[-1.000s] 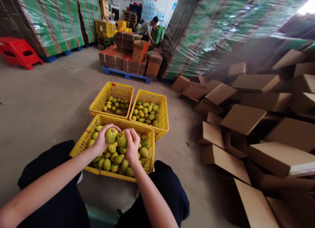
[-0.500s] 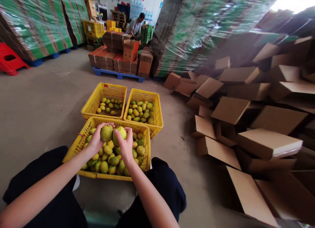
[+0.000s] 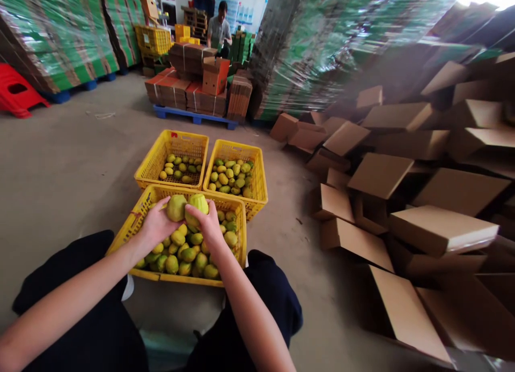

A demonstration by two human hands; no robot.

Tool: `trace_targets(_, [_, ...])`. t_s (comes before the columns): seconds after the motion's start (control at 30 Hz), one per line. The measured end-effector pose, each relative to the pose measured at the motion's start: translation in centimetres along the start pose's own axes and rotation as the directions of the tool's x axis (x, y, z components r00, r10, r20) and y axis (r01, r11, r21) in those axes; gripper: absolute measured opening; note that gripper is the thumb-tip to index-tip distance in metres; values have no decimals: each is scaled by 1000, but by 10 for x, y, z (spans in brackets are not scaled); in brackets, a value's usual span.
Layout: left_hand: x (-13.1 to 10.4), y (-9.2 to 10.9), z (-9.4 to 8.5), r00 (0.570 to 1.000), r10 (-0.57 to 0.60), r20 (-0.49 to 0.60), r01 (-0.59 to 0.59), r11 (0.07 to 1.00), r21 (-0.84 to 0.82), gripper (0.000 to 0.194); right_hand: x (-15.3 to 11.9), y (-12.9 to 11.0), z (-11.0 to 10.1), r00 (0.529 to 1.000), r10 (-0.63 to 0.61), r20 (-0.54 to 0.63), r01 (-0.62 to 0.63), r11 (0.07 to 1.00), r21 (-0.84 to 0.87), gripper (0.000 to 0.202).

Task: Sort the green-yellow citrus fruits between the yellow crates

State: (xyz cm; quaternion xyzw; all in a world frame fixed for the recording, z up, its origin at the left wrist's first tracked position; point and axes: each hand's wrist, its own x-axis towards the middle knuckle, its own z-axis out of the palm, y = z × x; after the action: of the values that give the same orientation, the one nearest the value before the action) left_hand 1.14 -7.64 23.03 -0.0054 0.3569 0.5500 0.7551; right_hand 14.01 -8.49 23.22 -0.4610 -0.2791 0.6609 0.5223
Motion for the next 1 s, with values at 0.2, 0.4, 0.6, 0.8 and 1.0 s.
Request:
trace_targets(0.2, [11,-4,-5,991,-87,-101,82,995,-51,23,-2,9,4,996,-36,-77,33,999,-40,47])
trace_targets(0.4, [7,2,-3,999,-51,-16,50,998,-46,30,0,3,2,982,-171,-81,176,982,61,47])
trace_targets(0.6, [0,10,6,991,75,110,-78,997,21,37,1,-8,4,992,-105,71,88,974,211,33])
trace_targets(0.8, [-10,11,9,988,92,122,-111,980,167,33,-1,-5,4,995,-4,96,-22,963,269,39])
trace_targets(1.0, [-15,14,10,989,90,114,-103,988,117,27,-3,-4,4,998,16,68,-31,976,216,39])
